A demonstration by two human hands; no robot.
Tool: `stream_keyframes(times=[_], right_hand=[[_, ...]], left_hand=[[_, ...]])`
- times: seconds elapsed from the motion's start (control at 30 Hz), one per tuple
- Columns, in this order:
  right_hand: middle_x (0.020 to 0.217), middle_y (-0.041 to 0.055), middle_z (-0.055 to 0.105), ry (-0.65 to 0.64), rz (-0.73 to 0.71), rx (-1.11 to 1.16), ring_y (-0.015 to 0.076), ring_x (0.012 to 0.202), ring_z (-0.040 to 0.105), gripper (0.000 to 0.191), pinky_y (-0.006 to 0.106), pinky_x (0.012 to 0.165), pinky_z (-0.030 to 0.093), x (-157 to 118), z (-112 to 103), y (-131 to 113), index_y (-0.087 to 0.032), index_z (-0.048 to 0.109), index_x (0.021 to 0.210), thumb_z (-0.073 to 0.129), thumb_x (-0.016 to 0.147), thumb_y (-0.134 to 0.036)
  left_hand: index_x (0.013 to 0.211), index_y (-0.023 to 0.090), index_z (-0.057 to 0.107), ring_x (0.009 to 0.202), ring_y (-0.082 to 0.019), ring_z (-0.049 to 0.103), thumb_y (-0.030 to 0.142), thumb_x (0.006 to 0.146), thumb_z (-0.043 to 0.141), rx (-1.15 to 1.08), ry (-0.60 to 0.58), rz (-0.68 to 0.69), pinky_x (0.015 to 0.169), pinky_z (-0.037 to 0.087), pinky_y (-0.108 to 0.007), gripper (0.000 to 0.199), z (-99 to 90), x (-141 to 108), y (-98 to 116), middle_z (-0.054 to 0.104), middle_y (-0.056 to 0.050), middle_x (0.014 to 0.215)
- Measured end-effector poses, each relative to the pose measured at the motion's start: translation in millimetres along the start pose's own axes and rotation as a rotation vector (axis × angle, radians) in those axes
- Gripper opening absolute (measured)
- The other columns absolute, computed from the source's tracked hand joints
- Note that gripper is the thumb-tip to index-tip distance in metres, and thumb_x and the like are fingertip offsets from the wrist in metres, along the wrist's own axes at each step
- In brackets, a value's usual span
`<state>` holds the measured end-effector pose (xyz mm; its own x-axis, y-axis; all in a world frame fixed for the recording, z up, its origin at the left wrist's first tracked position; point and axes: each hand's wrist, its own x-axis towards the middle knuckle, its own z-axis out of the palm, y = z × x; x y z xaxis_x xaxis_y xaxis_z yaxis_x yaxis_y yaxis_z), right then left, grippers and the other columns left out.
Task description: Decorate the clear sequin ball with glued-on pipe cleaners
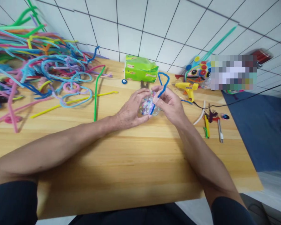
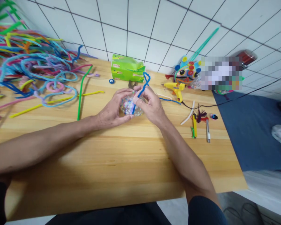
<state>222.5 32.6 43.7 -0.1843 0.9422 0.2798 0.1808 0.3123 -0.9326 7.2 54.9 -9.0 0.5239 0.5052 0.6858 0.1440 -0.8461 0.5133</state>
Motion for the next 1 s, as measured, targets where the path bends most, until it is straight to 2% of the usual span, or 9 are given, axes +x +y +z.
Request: stream_keyframes(times=[0.1,0.2,0.33,0.47,0.63,0.77,1.0], right_hand=[[0.132,0.005,0.071,-0.022,-0.065,-0.087,0.0283,0.131,0.064,0.028,0.05,0.123,0.048,-1.7,1.3,-0.6,-0.028,0.074,0.098,0.083,0.089,-0.054],[0.133,0.0057,0.071,-0.046,-0.114,-0.159,0.0287,0.134,0.063,0.025,0.051,0.123,0.047,-4.0,3.3,-3.6,-0.028,0.075,0.101,0.079,0.093,-0.052],[0.132,0.0051,0.072,-0.029,-0.11,-0.175,0.0281,0.132,0.063,0.026,0.05,0.122,0.047,-3.9,4.6,-4.9,-0.028,0.075,0.099,0.08,0.092,-0.053],[0.129,0.0045,0.072,-0.005,-0.033,-0.087,0.027,0.128,0.065,0.03,0.049,0.121,0.048,-1.9,2.3,-5.1,-0.027,0.072,0.09,0.084,0.089,-0.055],[0.132,0.0041,0.071,0.023,0.009,-0.036,0.0262,0.128,0.064,0.037,0.046,0.115,0.052,-2.3,0.6,-8.7,-0.026,0.068,0.082,0.085,0.086,-0.058],[0.131,0.0034,0.071,0.045,0.022,-0.006,0.0254,0.123,0.065,0.04,0.045,0.113,0.054,-2.6,2.3,-8.0,-0.026,0.066,0.082,0.089,0.082,-0.06],[0.128,0.0023,0.072,0.049,0.065,0.045,0.0239,0.118,0.067,0.045,0.042,0.105,0.059,-1.7,2.7,-5.0,-0.027,0.067,0.085,0.091,0.078,-0.064]], left_hand=[[0.162,0.027,0.035,0.153,-0.038,0.048,0.052,0.094,0.077,-0.047,0.026,-0.02,0.129,0.043,-0.062,0.084,-0.9,0.6,1.9,0.051,-0.019,0.159],[0.162,0.024,0.036,0.153,-0.039,0.049,0.06,0.092,0.078,-0.08,0.033,-0.118,0.13,0.042,-0.062,0.089,-2.4,0.8,2.0,0.051,-0.02,0.161],[0.16,0.02,0.039,0.145,-0.039,0.057,0.063,0.098,0.069,-0.1,-0.062,-0.218,0.123,0.049,-0.06,0.081,-4.8,0.6,0.1,0.055,-0.022,0.158],[0.158,0.018,0.042,0.142,-0.036,0.06,0.059,0.102,0.067,-0.098,-0.071,-0.173,0.122,0.051,-0.056,0.074,-4.9,0.9,1.9,0.058,-0.022,0.154],[0.161,0.021,0.039,0.149,-0.037,0.053,0.057,0.101,0.068,-0.085,-0.019,-0.09,0.127,0.045,-0.059,0.076,-1.6,0.5,1.8,0.053,-0.021,0.158],[0.164,0.023,0.035,0.153,-0.038,0.049,0.056,0.1,0.069,-0.077,-0.017,-0.066,0.129,0.042,-0.063,0.079,0.5,-0.4,-1.6,0.051,-0.02,0.161],[0.162,0.024,0.035,0.152,-0.036,0.05,0.056,0.101,0.069,-0.054,0.017,-0.042,0.128,0.045,-0.061,0.077,2.3,-0.4,-2.4,0.051,-0.02,0.158]])
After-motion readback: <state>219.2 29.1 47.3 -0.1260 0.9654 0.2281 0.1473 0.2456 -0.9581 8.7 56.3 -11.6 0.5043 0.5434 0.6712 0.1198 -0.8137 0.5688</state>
